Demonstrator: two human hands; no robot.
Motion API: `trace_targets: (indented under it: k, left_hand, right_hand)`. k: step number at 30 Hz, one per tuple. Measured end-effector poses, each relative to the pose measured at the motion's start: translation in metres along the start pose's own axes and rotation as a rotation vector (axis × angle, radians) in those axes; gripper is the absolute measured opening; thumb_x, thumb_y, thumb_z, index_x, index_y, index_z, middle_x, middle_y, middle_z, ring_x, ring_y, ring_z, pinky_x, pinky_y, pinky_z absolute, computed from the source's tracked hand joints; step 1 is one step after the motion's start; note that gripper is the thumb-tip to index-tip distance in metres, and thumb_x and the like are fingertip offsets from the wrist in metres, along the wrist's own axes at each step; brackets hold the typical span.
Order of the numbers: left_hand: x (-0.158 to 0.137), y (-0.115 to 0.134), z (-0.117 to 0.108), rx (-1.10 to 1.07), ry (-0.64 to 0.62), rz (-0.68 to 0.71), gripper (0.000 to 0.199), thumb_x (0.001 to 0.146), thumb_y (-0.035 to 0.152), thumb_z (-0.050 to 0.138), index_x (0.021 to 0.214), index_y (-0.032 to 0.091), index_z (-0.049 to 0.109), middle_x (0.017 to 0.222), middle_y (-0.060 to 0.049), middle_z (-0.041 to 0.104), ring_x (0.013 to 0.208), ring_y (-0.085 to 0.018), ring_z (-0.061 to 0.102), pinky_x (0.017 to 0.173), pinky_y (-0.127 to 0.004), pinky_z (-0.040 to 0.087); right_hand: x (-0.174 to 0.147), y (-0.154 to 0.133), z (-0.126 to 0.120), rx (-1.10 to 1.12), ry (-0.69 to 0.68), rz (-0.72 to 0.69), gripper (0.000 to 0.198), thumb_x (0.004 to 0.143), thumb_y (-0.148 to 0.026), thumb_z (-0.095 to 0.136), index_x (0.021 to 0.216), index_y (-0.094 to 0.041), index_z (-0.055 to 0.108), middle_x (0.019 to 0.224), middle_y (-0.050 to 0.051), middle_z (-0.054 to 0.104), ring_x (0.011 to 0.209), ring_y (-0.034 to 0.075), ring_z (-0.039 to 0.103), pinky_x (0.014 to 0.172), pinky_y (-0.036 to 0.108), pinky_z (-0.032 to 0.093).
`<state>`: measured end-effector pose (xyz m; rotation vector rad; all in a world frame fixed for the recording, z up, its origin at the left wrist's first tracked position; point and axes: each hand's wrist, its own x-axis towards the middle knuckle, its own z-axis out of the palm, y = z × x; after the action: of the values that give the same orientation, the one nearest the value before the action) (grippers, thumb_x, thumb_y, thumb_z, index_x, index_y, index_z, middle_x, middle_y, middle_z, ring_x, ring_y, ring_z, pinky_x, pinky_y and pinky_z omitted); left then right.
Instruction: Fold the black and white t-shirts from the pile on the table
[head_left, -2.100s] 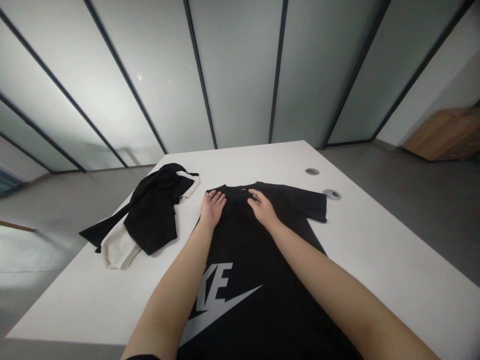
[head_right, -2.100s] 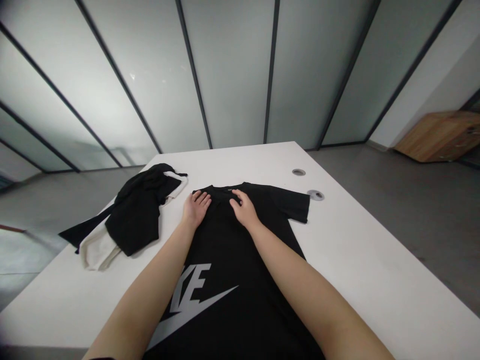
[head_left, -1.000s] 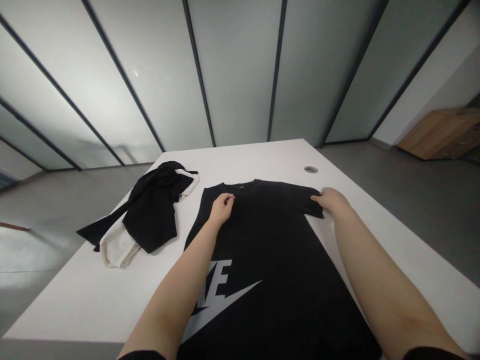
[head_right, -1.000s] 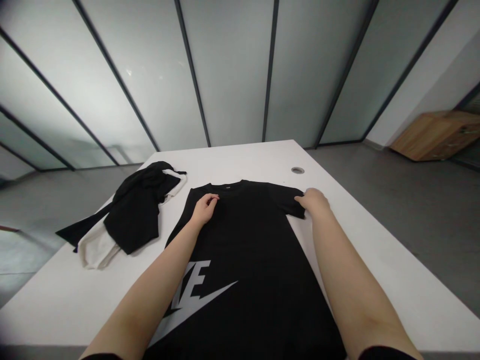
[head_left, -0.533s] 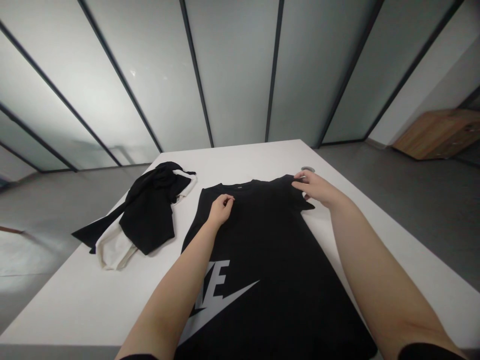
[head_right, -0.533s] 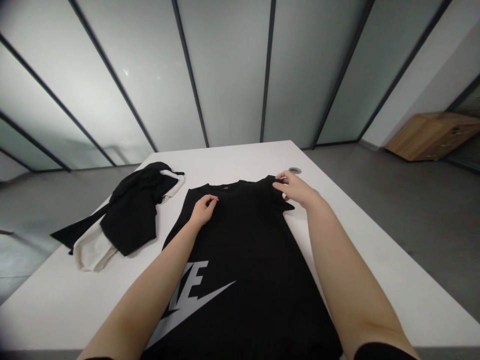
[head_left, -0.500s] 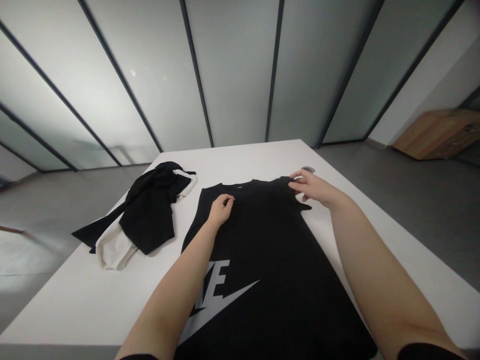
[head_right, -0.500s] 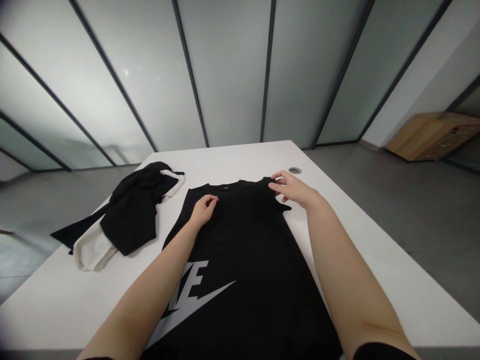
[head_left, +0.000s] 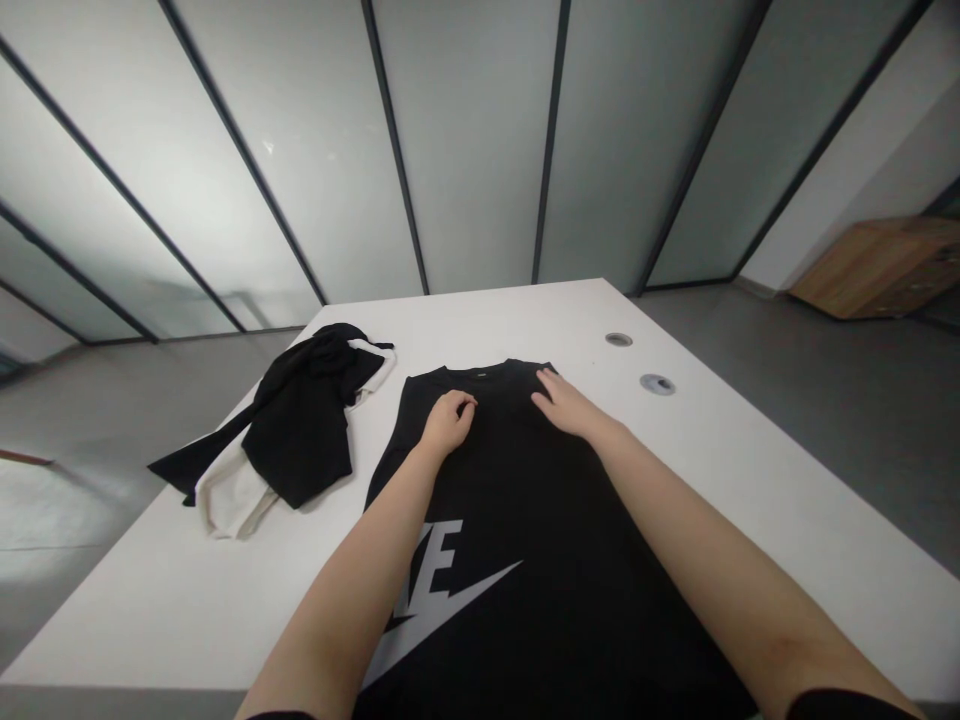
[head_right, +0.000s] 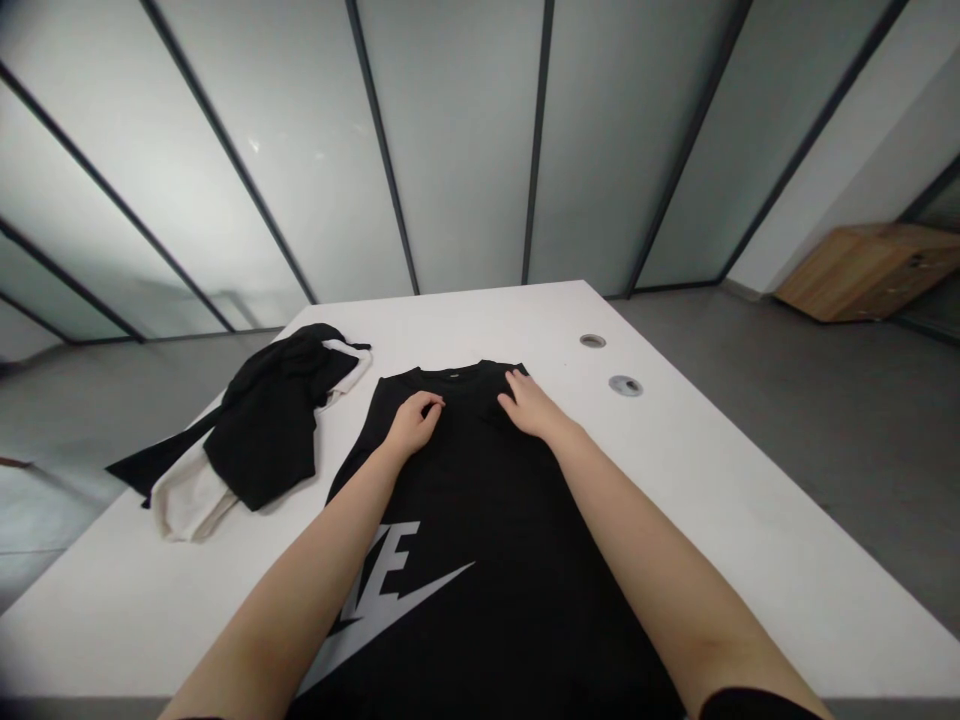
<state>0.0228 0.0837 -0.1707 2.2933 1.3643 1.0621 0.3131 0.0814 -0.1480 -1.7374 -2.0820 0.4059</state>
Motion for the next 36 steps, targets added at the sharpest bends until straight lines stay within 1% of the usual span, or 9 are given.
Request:
trace_targets:
  k: [3,8,11,15,18,22,25,31,36]
  left_hand:
    - [0.000,0.003,0.000,0.030,-0.030,0.020,0.016,0.097,0.014,0.060,0.098,0.023,0.075,0.106,-0.006,0.079,0.106,-0.025,0.073,0.102,-0.044,0.057]
    - [0.000,0.004,0.000,0.041,-0.043,0.016,0.017,0.098,0.016,0.059,0.098,0.023,0.075,0.106,-0.006,0.079,0.105,-0.025,0.073,0.102,-0.044,0.057]
    - [0.000,0.006,-0.001,0.040,-0.051,0.011,0.018,0.097,0.017,0.058,0.098,0.023,0.074,0.107,-0.007,0.079,0.105,-0.025,0.072,0.102,-0.044,0.057]
    - [-0.001,0.009,-0.003,0.055,-0.072,0.027,0.018,0.096,0.016,0.058,0.098,0.023,0.075,0.108,-0.007,0.078,0.104,-0.026,0.071,0.101,-0.045,0.057]
    - [-0.003,0.010,-0.003,0.076,-0.095,0.036,0.018,0.096,0.016,0.059,0.098,0.023,0.075,0.108,-0.007,0.078,0.103,-0.026,0.071,0.101,-0.045,0.056]
    - [-0.004,0.011,-0.002,0.093,-0.104,0.038,0.018,0.096,0.016,0.060,0.098,0.024,0.075,0.108,-0.007,0.078,0.102,-0.026,0.071,0.100,-0.044,0.056]
    - [-0.003,0.011,-0.002,0.089,-0.101,0.045,0.018,0.096,0.015,0.060,0.097,0.024,0.075,0.107,-0.007,0.077,0.103,-0.026,0.070,0.100,-0.044,0.056]
    - [-0.004,0.010,-0.004,0.063,-0.087,0.050,0.017,0.096,0.014,0.059,0.096,0.023,0.074,0.107,-0.006,0.077,0.103,-0.025,0.070,0.101,-0.043,0.055]
    - [-0.003,0.008,-0.002,0.065,-0.091,0.040,0.017,0.096,0.014,0.060,0.097,0.023,0.074,0.108,-0.006,0.077,0.104,-0.025,0.070,0.101,-0.043,0.055]
  right_hand:
    - [-0.004,-0.003,0.020,-0.167,-0.113,0.009,0.072,0.104,-0.049,0.052,0.165,-0.010,0.048,0.175,0.021,0.034,0.163,0.045,0.028,0.132,0.062,0.025]
    - [-0.001,0.003,0.019,-0.063,-0.031,-0.144,0.062,0.109,-0.046,0.040,0.161,-0.017,0.054,0.168,0.015,0.050,0.158,0.033,0.043,0.131,0.049,0.033]
    - [0.000,0.007,0.019,-0.132,0.061,-0.049,0.067,0.110,-0.045,0.037,0.166,-0.009,0.044,0.174,0.020,0.039,0.163,0.036,0.032,0.132,0.052,0.029]
    - [0.000,0.008,0.020,-0.288,-0.131,0.084,0.078,0.109,-0.055,0.039,0.170,-0.006,0.034,0.179,0.023,0.025,0.166,0.043,0.020,0.132,0.058,0.024]
    - [0.008,0.006,0.013,-0.301,-0.203,0.113,0.079,0.107,-0.061,0.044,0.168,-0.011,0.039,0.178,0.022,0.028,0.164,0.043,0.027,0.130,0.056,0.028]
    - [0.026,-0.002,0.005,-0.234,-0.033,0.138,0.063,0.112,-0.048,0.031,0.159,-0.011,0.051,0.168,0.023,0.046,0.156,0.039,0.042,0.126,0.051,0.036]
    - [0.034,-0.009,0.011,-0.258,0.085,0.156,0.068,0.111,-0.041,0.026,0.166,-0.002,0.035,0.175,0.027,0.032,0.163,0.041,0.027,0.129,0.055,0.028]
    - [0.035,-0.013,0.031,-0.322,-0.086,0.226,0.080,0.109,-0.055,0.032,0.170,-0.002,0.029,0.179,0.027,0.022,0.164,0.045,0.022,0.131,0.061,0.020]
    - [0.027,-0.012,0.031,-0.293,0.100,0.124,0.079,0.110,-0.057,0.029,0.171,-0.007,0.030,0.181,0.023,0.018,0.166,0.048,0.011,0.131,0.065,0.014]
